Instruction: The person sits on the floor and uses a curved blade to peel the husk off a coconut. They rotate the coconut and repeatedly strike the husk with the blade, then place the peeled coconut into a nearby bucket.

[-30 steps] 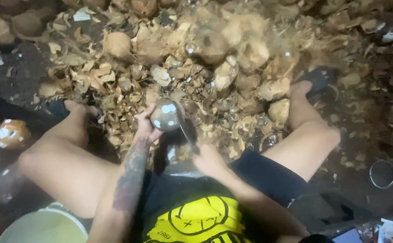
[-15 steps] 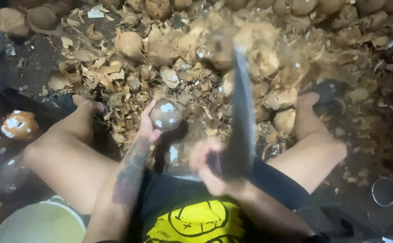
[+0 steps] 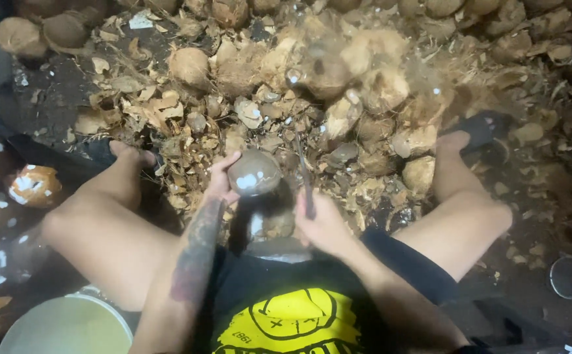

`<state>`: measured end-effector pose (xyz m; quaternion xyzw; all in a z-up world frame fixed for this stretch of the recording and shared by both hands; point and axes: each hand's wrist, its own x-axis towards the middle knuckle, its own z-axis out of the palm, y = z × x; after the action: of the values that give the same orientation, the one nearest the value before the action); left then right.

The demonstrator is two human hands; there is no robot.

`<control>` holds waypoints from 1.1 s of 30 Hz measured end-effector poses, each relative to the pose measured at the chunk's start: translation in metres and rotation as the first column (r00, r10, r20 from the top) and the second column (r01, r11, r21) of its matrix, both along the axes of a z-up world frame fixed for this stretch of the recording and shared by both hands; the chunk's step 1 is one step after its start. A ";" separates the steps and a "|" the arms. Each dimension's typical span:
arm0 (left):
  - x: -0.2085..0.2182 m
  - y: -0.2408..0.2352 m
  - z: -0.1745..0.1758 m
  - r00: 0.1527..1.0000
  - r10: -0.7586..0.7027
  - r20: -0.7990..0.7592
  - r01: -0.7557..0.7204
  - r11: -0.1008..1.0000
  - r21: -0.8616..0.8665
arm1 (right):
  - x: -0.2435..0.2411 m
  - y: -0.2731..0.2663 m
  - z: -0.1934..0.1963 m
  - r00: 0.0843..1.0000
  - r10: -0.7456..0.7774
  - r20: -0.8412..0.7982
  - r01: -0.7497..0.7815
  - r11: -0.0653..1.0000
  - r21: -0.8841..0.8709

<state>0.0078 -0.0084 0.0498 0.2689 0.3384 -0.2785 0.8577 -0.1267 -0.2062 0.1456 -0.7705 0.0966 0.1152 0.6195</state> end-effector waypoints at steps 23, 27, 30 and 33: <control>-0.004 0.022 -0.066 0.993 0.092 0.070 -0.099 0.989 0.106 | 0.001 -0.027 -0.042 0.985 0.175 -0.003 0.041 -0.216 0.975; 0.002 0.015 -0.080 0.987 0.083 0.139 -0.099 0.989 0.114 | -0.010 -0.001 -0.084 0.973 0.201 -0.110 -0.008 0.513 0.858; 0.005 0.008 -0.044 0.962 0.094 0.258 -0.120 0.989 0.088 | -0.020 -0.001 -0.125 0.960 0.157 -0.233 -0.185 0.977 -0.104; 0.008 0.004 0.008 0.976 0.147 0.162 -0.150 0.989 0.006 | -0.032 -0.013 -0.147 0.696 -0.116 -0.709 0.433 0.855 0.285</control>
<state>0.0160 -0.0044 0.0580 0.2724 0.2895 -0.1880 0.8982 -0.1587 -0.2187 -0.0013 -0.4959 0.4013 0.3053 0.7069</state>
